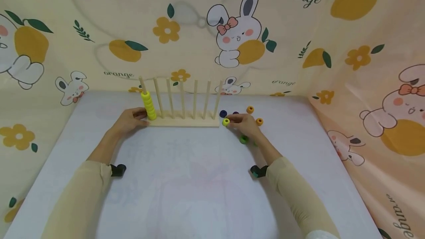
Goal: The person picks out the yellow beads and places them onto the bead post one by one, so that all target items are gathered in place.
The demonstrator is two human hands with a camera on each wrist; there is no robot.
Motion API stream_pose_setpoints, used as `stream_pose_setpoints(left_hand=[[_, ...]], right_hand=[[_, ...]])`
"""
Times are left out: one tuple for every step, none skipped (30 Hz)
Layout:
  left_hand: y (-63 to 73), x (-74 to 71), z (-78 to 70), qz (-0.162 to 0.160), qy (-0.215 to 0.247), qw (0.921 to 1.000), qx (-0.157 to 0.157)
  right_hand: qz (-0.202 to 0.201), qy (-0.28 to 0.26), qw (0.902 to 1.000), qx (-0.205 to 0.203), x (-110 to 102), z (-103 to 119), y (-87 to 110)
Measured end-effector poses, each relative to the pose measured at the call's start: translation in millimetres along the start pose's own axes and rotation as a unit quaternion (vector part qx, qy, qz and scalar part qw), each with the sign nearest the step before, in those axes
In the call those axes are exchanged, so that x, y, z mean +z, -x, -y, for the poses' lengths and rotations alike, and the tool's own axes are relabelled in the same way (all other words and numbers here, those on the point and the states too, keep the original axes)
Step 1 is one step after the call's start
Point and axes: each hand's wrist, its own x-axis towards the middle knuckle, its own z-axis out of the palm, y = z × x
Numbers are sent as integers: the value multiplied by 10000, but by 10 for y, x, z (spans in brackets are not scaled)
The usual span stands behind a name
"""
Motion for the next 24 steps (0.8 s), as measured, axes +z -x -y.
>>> stream_pose_setpoints(left_hand=[[1,-2,8,2,-41,10000,2],[0,-2,17,-8,-55,10000,-6],[2,-2,23,-16,-69,10000,-3],[5,-2,25,-26,-62,10000,-1],[8,-2,25,-39,-66,10000,-1],[12,-1,22,-49,-75,10000,0],[15,-1,19,-56,-72,10000,-4],[18,-2,14,-58,-70,10000,-9],[21,-2,9,-58,-66,10000,-11],[21,-1,5,-58,-61,10000,-24],[21,1,2,-57,-63,10000,-34],[21,2,-2,-53,-55,10000,-38],[22,4,-7,-51,-41,10000,-41],[23,6,-12,-41,-31,10000,-37],[23,10,-13,-40,-10,10000,-37],[24,11,-16,-27,6,10000,-31],[25,12,-18,-18,20,10000,-24],[25,12,-17,-11,30,10000,-15],[25,13,-17,-9,46,10000,-15],[24,14,-14,-7,53,10000,-7],[23,14,-11,-18,56,10000,-5],[22,15,-9,-21,61,10000,-2],[21,17,-7,-47,78,10000,-8],[20,19,-5,-52,86,9999,-3]], right_hand=[[15,57,10000,4,13,1,-4],[13,102,9999,-10,25,-1,-11],[1,145,9999,-44,37,-3,-19],[-10,202,9998,-72,47,-4,-27],[-28,260,9996,-118,56,-5,-33],[-53,324,9993,-164,63,-8,-41],[-86,377,9990,-216,70,-9,-47],[-120,453,9986,-263,77,-13,-54],[-159,518,9981,-305,83,-13,-57],[-196,567,9977,-330,88,-12,-59],[-237,592,9973,-359,93,-12,-60],[-275,616,9970,-367,96,-11,-60],[-312,624,9969,-368,99,-8,-58],[-345,622,9968,-362,101,-6,-57],[-372,606,9968,-351,102,-3,-52],[-393,589,9969,-328,102,0,-48],[-407,574,9970,-307,101,2,-44],[-409,557,9972,-277,99,3,-39],[-402,545,9974,-254,97,5,-34],[-390,527,9976,-229,94,7,-28],[-374,519,9977,-203,88,9,-22],[-348,513,9979,-167,82,12,-17],[-336,510,9981,-124,76,15,-11],[-316,489,9983,-73,68,19,-5]])
